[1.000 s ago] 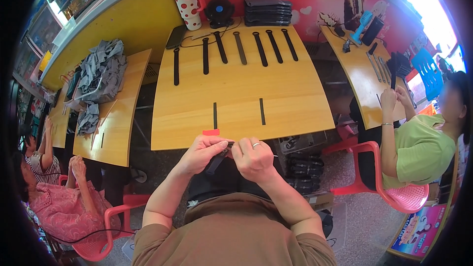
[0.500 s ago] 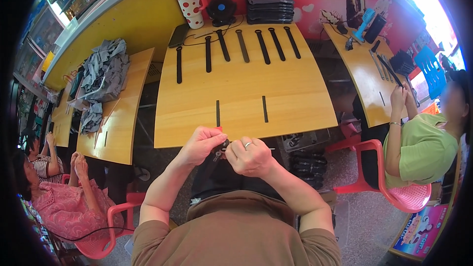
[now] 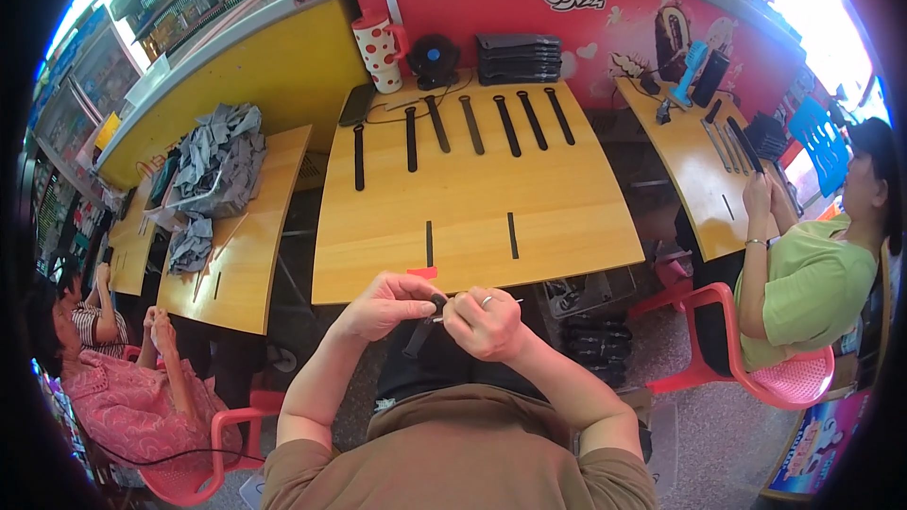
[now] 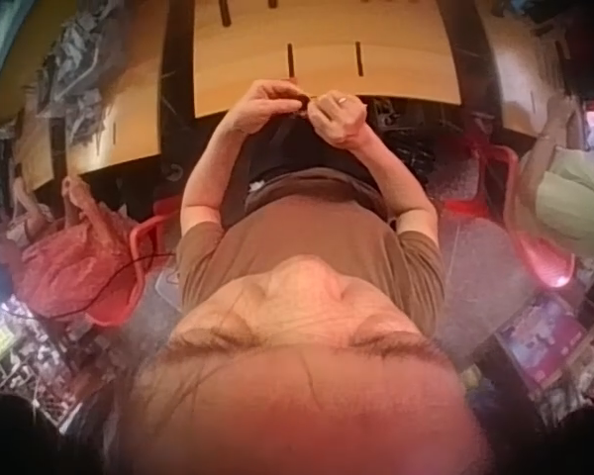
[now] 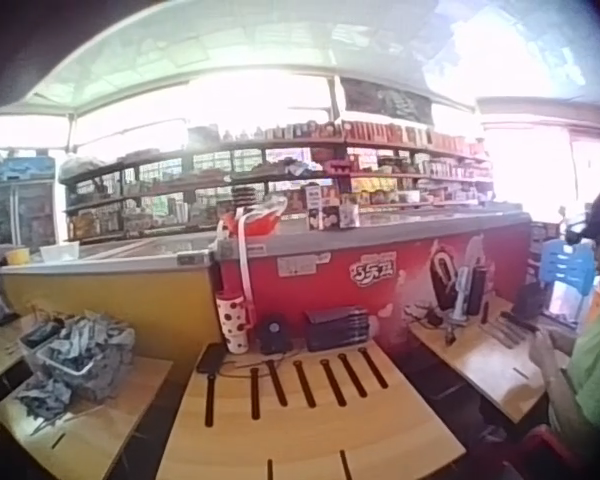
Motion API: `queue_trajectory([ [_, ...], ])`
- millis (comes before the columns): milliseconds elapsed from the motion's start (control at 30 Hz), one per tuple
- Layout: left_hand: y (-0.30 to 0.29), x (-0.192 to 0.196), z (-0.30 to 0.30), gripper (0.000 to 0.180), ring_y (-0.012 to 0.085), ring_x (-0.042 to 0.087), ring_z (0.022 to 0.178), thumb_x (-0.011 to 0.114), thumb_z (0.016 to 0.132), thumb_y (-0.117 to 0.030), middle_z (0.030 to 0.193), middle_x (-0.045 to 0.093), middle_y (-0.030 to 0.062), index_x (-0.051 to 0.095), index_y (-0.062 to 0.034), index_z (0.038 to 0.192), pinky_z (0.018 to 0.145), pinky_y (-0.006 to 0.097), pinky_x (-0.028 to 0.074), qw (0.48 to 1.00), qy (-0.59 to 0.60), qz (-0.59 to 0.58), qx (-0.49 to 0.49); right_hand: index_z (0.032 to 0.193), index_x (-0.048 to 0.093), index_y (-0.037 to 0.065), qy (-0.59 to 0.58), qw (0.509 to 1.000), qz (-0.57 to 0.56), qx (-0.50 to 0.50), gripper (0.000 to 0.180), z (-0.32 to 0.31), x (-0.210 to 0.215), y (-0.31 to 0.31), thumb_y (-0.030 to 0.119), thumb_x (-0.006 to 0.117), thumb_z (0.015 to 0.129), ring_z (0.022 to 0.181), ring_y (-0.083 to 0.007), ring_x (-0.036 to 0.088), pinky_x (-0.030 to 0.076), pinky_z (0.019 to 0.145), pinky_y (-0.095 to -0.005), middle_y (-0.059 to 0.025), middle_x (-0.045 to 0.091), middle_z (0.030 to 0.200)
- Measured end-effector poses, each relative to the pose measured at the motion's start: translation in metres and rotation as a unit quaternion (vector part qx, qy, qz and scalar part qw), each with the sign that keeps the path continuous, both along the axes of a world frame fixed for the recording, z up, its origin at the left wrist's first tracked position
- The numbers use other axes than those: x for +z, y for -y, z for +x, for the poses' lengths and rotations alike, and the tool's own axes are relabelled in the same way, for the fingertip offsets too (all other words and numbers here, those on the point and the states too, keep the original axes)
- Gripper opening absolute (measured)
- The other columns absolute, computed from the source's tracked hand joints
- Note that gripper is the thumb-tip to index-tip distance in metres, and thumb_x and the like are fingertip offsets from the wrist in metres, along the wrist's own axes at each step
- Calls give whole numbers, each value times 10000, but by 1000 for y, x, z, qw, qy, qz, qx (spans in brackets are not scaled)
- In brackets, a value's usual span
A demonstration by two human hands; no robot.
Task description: Assembling hardware components onto leather-like straps by hand.
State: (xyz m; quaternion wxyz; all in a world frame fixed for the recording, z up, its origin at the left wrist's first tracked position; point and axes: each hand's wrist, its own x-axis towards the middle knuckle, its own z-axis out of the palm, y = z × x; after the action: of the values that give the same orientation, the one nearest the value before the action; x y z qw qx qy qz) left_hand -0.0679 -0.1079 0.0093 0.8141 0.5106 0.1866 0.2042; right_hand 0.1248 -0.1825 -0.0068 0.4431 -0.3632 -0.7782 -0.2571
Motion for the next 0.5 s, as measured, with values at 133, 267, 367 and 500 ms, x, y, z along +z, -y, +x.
queue_trajectory([
  [133, 7, -4, -2, 197, 120, 668, 820, 689, 840, 18, 909, 711, 77, 706, 38, 1036, 763, 241, 534, 998, -50, 4, 38, 711, 563, 86, 113, 994, -2, -4, 110, -3, 8, 5, 117, 656, 661, 581, -127, 548, 409, 486, -242, -15, 496, 660],
  [267, 12, -7, -5, 160, 122, 669, 783, 684, 856, -1, 873, 713, 73, 713, 38, 1008, 735, 246, 539, 997, -46, -6, 58, 703, 567, 92, 136, 990, -23, -32, 96, -2, 18, 13, 139, 641, 664, 581, -128, 535, 402, 483, -246, -18, 484, 658],
  [367, 14, -14, -8, 115, 119, 658, 739, 666, 879, -22, 841, 709, 66, 718, 37, 964, 693, 245, 533, 994, -31, -56, 92, 694, 568, 92, 170, 985, -11, 3, 106, -7, 15, 10, 184, 615, 670, 581, -131, 524, 390, 477, -251, -20, 483, 671],
  [500, 11, -12, -2, 134, 88, 576, 631, 629, 917, -53, 752, 652, 17, 679, -3, 804, 593, 230, 464, 959, -11, 23, 283, 699, 571, 83, 178, 983, 24, 48, 143, -17, 22, 5, 224, 581, 684, 608, -144, 528, 390, 482, -259, -23, 493, 693],
])
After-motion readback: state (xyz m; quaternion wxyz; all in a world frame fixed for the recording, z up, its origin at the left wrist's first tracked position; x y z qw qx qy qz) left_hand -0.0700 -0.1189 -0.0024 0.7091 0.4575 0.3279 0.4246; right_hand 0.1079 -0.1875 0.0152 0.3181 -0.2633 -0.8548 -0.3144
